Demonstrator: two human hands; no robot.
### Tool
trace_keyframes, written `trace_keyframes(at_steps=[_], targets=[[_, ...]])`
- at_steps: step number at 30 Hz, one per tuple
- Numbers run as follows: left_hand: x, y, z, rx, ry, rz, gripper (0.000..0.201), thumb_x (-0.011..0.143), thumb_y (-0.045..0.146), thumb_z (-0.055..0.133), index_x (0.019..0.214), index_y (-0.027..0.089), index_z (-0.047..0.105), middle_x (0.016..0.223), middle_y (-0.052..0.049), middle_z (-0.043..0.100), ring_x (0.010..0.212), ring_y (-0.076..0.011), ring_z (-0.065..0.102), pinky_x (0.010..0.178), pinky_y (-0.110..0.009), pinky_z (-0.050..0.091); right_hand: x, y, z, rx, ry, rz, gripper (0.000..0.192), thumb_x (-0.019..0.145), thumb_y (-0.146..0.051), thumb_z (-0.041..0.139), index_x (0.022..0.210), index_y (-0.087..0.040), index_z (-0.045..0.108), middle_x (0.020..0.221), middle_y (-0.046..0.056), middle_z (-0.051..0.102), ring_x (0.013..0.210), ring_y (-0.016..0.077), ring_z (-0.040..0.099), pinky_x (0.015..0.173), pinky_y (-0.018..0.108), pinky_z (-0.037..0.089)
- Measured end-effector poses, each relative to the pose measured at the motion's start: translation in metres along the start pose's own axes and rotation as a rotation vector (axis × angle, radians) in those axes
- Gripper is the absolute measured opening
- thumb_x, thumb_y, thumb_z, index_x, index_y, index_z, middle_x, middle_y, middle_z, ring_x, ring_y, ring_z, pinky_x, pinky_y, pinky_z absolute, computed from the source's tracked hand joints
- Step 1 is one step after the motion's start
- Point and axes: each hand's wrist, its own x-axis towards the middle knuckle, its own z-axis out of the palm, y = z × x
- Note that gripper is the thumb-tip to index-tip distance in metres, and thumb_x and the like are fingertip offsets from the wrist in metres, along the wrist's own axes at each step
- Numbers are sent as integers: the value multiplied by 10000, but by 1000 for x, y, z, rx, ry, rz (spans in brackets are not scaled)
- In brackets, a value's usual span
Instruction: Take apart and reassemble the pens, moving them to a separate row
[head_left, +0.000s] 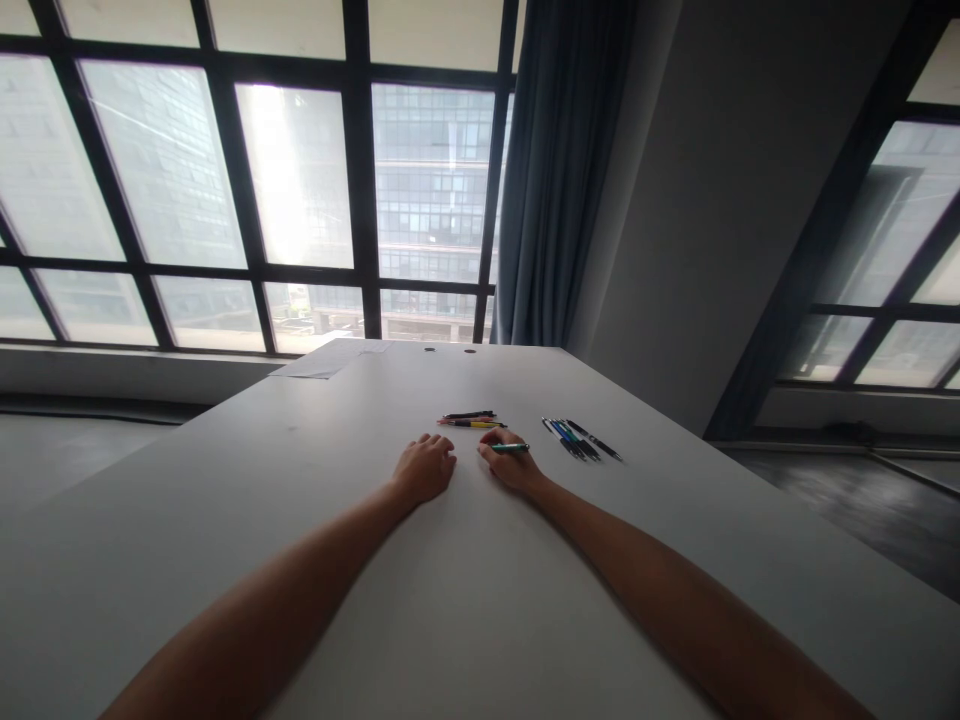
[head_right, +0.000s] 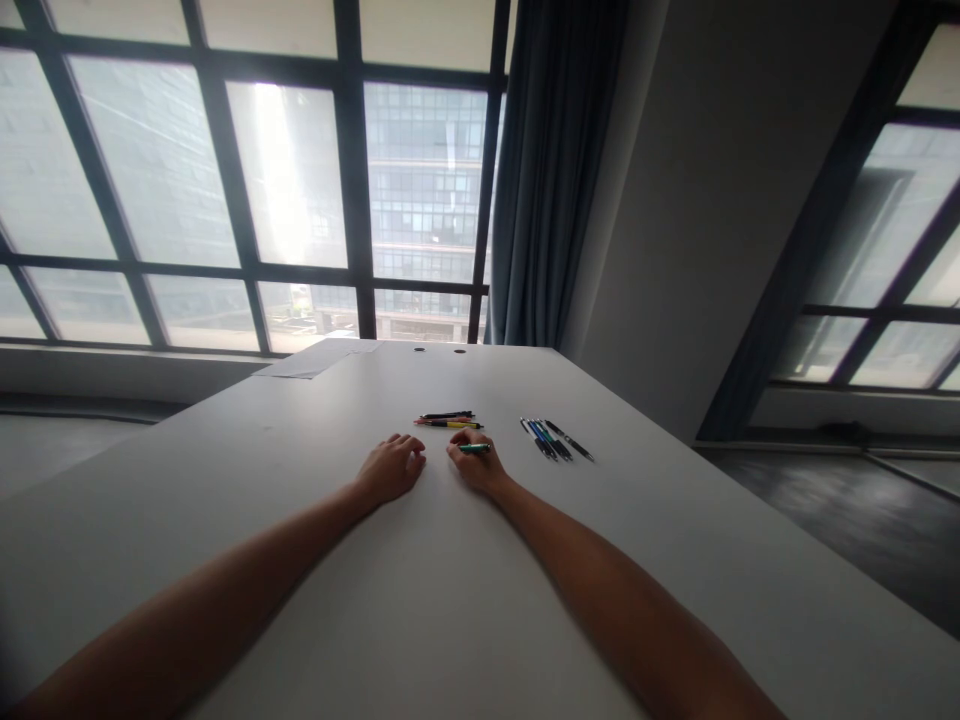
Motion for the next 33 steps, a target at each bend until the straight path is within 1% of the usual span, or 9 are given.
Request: trace_keyframes(at_steps=[3, 5, 8, 10, 14, 22, 26, 30, 33], targets=[[0, -1, 1, -17, 15, 9, 235, 903, 313, 463, 1029, 191, 619, 1033, -76, 677, 1012, -240, 584, 854, -373, 474, -1, 0, -1, -19, 20, -17, 372, 898, -496, 444, 1007, -183, 612, 677, 13, 651, 492, 146, 576, 539, 265, 465], [-1, -2, 1, -68, 29, 82, 276, 916, 369, 466, 1090, 202, 599, 1024, -67, 676, 994, -224, 590, 849, -359, 477, -3, -1, -1, -139, 36, -97, 375, 930, -483, 409, 991, -182, 625, 723, 41, 672, 634, 179, 639, 643, 287, 499], [-2, -1, -3, -127, 39, 321, 410, 924, 466, 456, 1250, 225, 516, 1044, -62, 667, 983, -209, 592, 876, -364, 469, -7, -6, -1, -363, 93, -226, 280, 929, -311, 447, 1130, -191, 602, 1129, 97, 654, 1008, 221, 626, 861, 322, 482], [-2, 1, -6, -109, 42, 477, 478, 919, 507, 452, 1314, 239, 468, 1068, -66, 656, 984, -211, 587, 892, -378, 460, -10, -9, 1, -470, 107, -242, 408, 893, -199, 471, 1300, -205, 501, 1326, 95, 543, 1157, 231, 554, 934, 332, 456], [-1, 2, -8, -66, 56, 618, 429, 942, 488, 412, 1286, 250, 510, 1055, -73, 650, 965, -200, 587, 866, -355, 465, -11, -13, 3, -523, 89, -260, 515, 879, -164, 475, 1389, -198, 414, 1361, 82, 519, 1200, 232, 527, 951, 343, 460], [1, -1, -1, -50, 142, 678, 337, 961, 391, 416, 1157, 175, 585, 1023, -97, 646, 927, -195, 568, 835, -344, 493, -8, -8, -4, -528, 86, -319, 450, 892, -212, 491, 1341, -191, 474, 1286, 75, 584, 1066, 202, 602, 913, 310, 475], [2, -5, 4, -104, 183, 654, 326, 975, 278, 386, 1250, 174, 527, 1121, -109, 628, 999, -204, 551, 874, -365, 499, -3, -6, -13, -607, 107, -315, 376, 924, -216, 449, 1292, -219, 527, 1220, 61, 622, 1036, 191, 603, 873, 281, 473], [2, -7, 6, -140, 185, 535, 458, 964, 164, 315, 1420, 195, 345, 1214, -119, 593, 1074, -208, 536, 897, -384, 501, 13, 2, -41, -727, 227, -261, 317, 961, -305, 423, 1208, -223, 605, 1063, 75, 641, 933, 188, 596, 782, 256, 465], [1, -5, 5, -115, 137, 454, 463, 963, 197, 326, 1426, 207, 343, 1162, -109, 620, 1045, -213, 555, 885, -391, 504, 27, 19, -73, -846, 363, -145, 302, 941, -354, 467, 1088, -191, 675, 1064, 108, 601, 970, 221, 552, 772, 277, 452]])
